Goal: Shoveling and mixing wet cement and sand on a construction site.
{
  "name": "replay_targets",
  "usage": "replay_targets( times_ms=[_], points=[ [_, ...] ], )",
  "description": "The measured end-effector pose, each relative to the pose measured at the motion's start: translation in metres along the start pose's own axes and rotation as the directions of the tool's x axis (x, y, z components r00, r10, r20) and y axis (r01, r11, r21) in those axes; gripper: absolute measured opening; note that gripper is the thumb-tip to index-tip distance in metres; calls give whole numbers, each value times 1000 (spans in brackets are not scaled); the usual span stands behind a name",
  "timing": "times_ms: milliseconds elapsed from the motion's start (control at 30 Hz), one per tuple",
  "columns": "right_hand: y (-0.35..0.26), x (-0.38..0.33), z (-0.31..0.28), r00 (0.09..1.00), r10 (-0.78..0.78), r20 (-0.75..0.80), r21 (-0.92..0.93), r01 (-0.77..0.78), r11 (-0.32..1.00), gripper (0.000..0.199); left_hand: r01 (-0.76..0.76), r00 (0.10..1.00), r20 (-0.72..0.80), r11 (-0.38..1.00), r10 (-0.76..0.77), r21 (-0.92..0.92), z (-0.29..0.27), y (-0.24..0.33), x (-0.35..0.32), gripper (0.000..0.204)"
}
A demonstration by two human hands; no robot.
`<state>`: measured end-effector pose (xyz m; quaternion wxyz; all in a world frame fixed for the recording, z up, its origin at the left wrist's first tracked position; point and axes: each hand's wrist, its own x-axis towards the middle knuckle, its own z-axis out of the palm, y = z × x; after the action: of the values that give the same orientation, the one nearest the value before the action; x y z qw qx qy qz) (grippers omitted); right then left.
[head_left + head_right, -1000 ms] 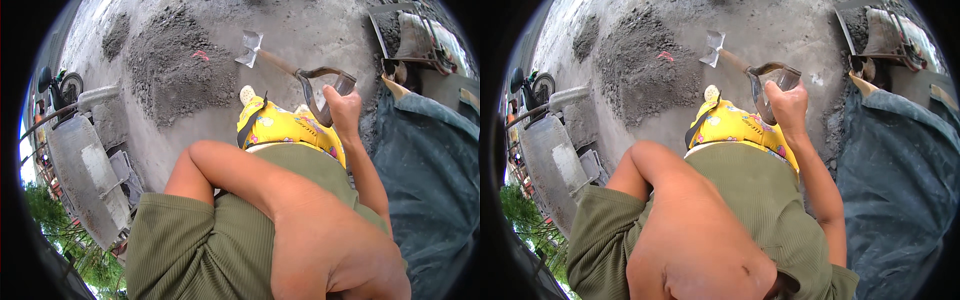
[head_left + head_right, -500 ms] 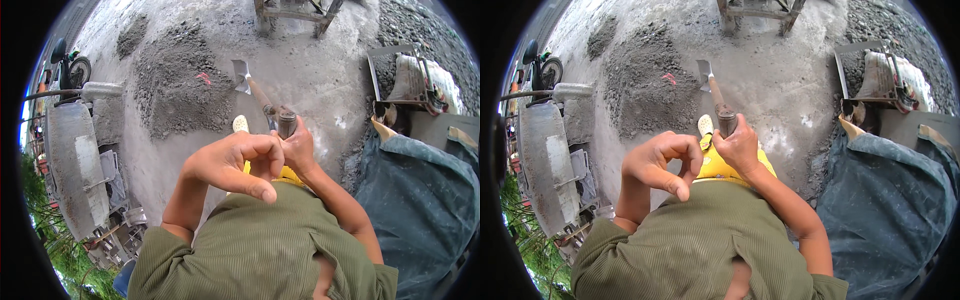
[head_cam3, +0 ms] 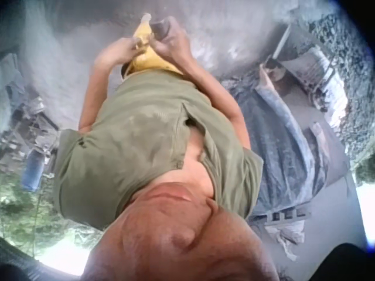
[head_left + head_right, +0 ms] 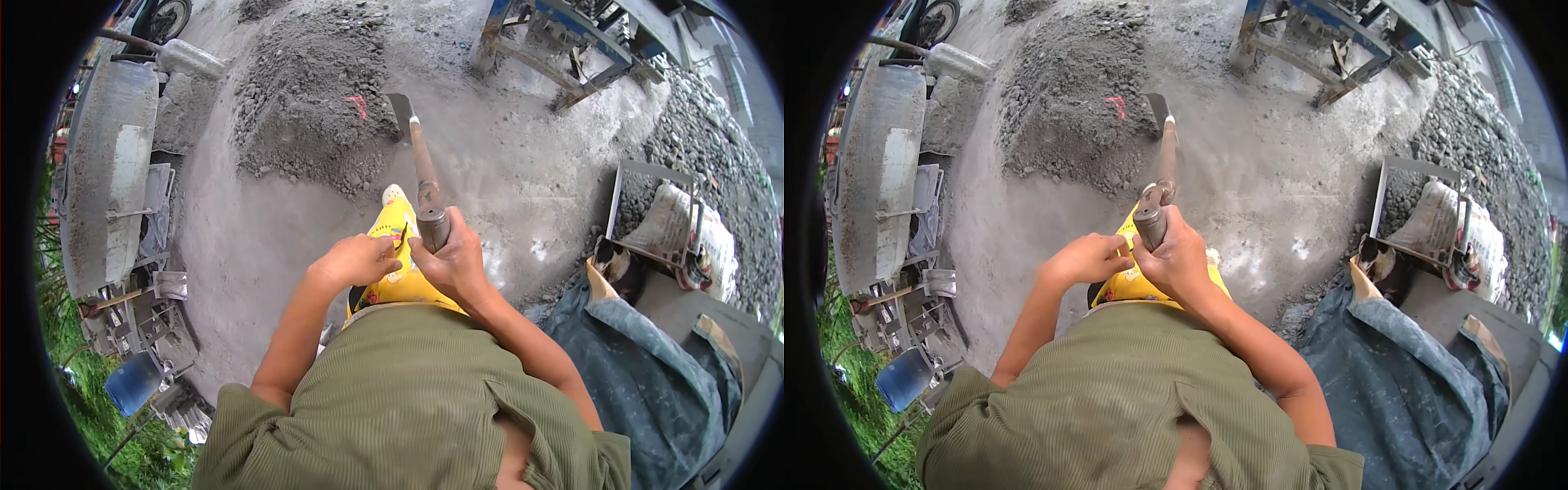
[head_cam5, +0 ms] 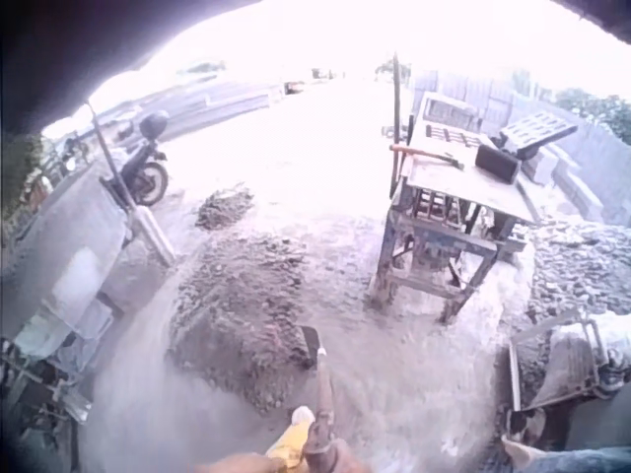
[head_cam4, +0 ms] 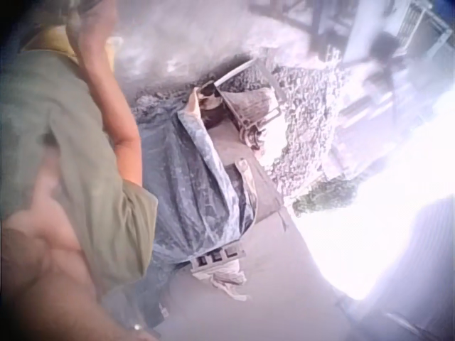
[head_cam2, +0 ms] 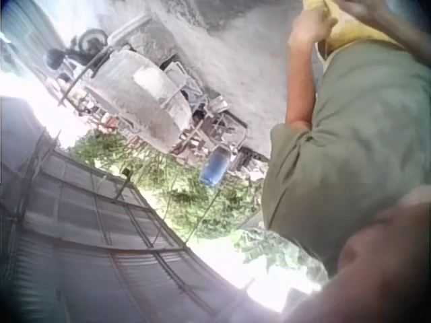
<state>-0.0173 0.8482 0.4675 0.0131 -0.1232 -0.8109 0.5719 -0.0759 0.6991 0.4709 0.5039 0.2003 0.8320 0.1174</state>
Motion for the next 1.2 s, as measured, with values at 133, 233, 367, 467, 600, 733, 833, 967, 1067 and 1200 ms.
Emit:
replay_targets(
  times_ms=[133, 233, 367, 467, 600, 733, 833, 967, 1067, 1200],
  points=[
    [-15, 21, 6, 997, 1, 72, 10, -2, 1000, 26, -261, 953, -208, 947, 221, -188, 32, -48, 97, 37],
    [-31, 41, -2, 984, 32, 176, -6, -31, 999, 29, -8, 981, -20, -60, 195, -998, 37, -69, 191, 41],
    [-30, 70, -25, 959, 170, 227, 31, -181, 983, 29, 195, 955, 11, -597, 297, -778, -22, -17, 243, 46],
    [-31, 83, -65, 936, 349, 51, 194, -352, 916, 26, 74, 996, -10, -912, 85, -403, -19, 15, 300, 47],
    [-20, 63, -151, 845, 526, -97, 496, -417, 762, 24, 144, 989, 87, -896, 119, -421, 3, 79, 303, 39],
    [20, 26, -213, 723, 671, -163, 566, -488, 664, 24, 130, 972, 234, -890, 26, -438, 67, 118, 350, 27],
    [77, 2, -267, 617, 769, -169, 650, -516, 557, 21, 106, 970, 242, -846, -27, -522, 143, 165, 384, 19],
    [161, -41, -365, 520, 841, -150, 568, -651, 504, 16, 94, 920, 382, -895, -90, -436, 227, 253, 404, 15],
    [181, -74, -442, 454, 876, -161, 560, -690, 460, 18, 212, 880, 476, -903, 9, -374, 268, 328, 401, 13],
    [200, -85, -521, 473, 861, -185, 464, -730, 501, 16, 359, 849, 486, -903, 210, -237, 297, 391, 399, 18]
  ],
)
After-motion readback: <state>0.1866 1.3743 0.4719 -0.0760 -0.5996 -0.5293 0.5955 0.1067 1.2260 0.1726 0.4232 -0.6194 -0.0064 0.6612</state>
